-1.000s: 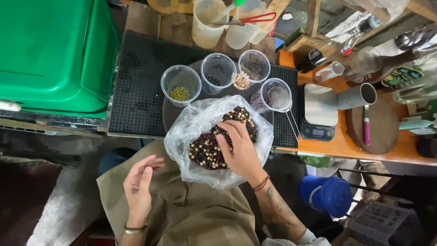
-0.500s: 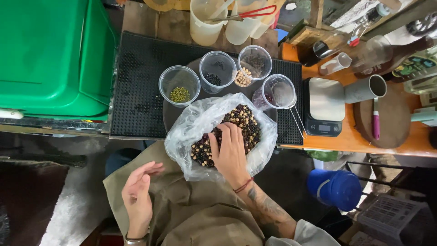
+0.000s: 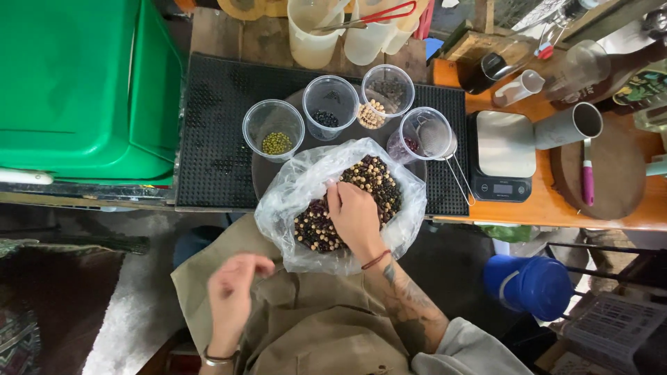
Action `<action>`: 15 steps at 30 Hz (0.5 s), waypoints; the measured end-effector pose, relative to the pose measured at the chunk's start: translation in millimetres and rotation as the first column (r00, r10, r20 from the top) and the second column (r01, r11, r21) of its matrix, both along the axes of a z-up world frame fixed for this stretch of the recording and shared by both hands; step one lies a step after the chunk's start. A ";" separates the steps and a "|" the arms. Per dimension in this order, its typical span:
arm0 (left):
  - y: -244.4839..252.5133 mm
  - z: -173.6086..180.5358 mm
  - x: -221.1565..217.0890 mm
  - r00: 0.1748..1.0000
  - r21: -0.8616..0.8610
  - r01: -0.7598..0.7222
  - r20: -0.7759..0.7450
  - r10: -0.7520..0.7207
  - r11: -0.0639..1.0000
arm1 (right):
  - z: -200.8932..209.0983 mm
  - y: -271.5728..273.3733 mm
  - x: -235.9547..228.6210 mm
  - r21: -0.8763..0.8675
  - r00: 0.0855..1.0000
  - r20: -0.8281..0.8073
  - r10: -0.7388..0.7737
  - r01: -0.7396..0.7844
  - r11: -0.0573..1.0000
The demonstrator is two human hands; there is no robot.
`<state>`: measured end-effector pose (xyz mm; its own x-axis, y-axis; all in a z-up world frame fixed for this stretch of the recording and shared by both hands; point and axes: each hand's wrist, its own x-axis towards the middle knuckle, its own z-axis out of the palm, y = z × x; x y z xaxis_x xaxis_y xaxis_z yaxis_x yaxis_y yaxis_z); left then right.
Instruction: The person sits and sorts a mixture of seeds from a plastic bag into several small plastic cups. They use their hands to pick out specific seeds and place them into the cups, occasionally holding a handful of seeds to inspect them.
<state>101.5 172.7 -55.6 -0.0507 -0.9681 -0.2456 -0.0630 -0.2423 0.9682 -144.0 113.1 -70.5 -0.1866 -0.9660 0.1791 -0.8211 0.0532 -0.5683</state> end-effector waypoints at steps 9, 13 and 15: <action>0.3 21.0 -60.0 0.889 0.513 0.381 0.027 -0.458 0.769 | 37.2 -6.4 -25.8 0.098 0.820 0.566 -0.087 0.038 0.994; 2.8 17.0 -71.1 0.916 0.456 0.386 -0.290 -0.276 0.802 | 61.1 -5.9 -34.0 0.101 0.657 0.744 -0.123 0.071 0.992; 4.8 18.1 -75.0 0.908 0.445 0.393 -0.329 -0.261 0.805 | 56.5 -6.8 -37.9 0.115 0.521 0.844 -0.132 0.064 0.991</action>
<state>26.5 177.4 -37.5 -0.4626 -0.6351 -0.6186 -0.0084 -0.6945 0.7194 -181.9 106.4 -14.0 -0.3112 -0.9341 -0.1748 0.0597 0.1644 -0.9846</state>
